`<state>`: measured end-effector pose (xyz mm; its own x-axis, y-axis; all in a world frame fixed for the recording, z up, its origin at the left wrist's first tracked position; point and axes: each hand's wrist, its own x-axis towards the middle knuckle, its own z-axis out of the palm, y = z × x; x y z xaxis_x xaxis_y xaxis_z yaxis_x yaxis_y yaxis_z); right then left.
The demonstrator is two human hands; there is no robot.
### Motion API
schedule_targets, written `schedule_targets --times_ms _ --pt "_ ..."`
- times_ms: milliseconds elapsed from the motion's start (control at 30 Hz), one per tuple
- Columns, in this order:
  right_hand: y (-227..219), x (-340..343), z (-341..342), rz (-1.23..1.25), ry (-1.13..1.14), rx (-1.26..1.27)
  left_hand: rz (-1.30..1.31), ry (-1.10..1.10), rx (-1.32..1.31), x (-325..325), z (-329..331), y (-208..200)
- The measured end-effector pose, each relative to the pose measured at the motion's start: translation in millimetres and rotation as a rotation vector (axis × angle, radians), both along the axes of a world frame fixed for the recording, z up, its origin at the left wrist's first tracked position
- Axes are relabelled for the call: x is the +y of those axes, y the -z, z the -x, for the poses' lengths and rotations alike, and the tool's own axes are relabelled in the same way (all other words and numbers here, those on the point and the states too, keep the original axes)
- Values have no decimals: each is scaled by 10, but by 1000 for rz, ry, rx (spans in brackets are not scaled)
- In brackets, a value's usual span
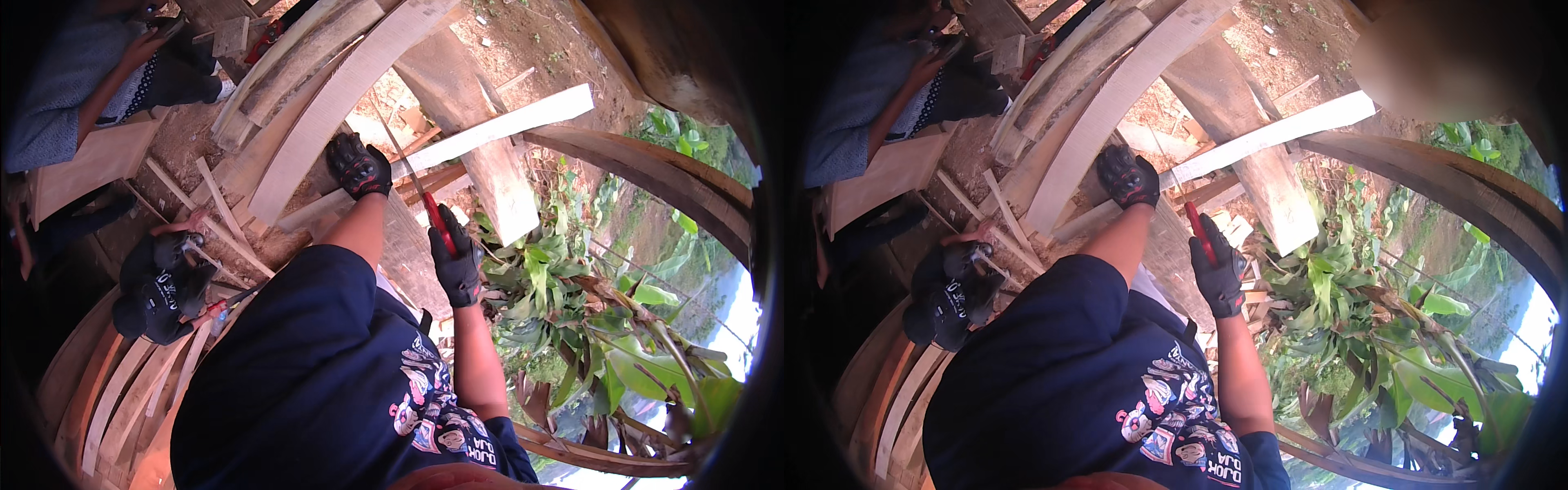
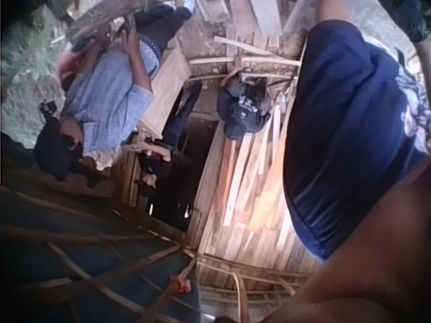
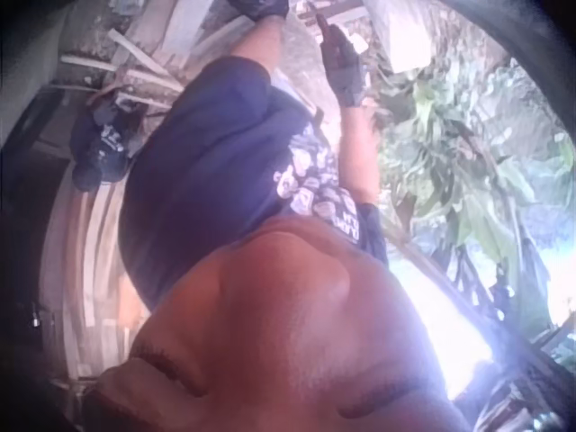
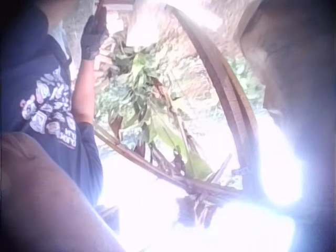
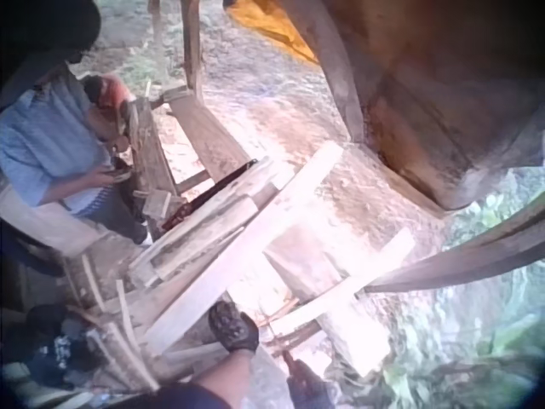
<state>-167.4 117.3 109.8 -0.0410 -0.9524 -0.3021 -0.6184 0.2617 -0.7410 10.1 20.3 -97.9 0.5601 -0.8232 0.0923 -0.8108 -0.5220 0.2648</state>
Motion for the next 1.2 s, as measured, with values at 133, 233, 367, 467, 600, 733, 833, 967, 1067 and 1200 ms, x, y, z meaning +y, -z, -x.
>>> schedule_targets --times_ms 133,233,367,467,600,733,833,967,1067,1200 --pt "-573 676 340 50 -34 59 -45 -2 -16 -11 -24 6" --pt "-843 973 538 -13 -15 42 -22 -28 -25 -3 -33 -27" --pt "-968 1019 472 -14 13 33 -10 -2 -4 -17 10 -39" --pt "-792 802 361 -10 -9 47 -19 -4 -1 -13 -17 -58" --pt "-273 221 8 54 -38 3 6 6 -19 -16 -9 -90" --pt "673 -452 -279 167 -99 64 -37 7 -10 -4 -13 -97" --pt "828 -771 -354 183 -105 6 -72 1 -15 1 -8 -47" --pt "787 -500 -235 171 -88 22 -47 -1 1 12 5 25" --pt "545 -89 -112 169 -63 -69 -23 -35 -6 -8 -73 45" --pt "-74 650 331 75 -113 61 17 4 -45 -14 5 8"
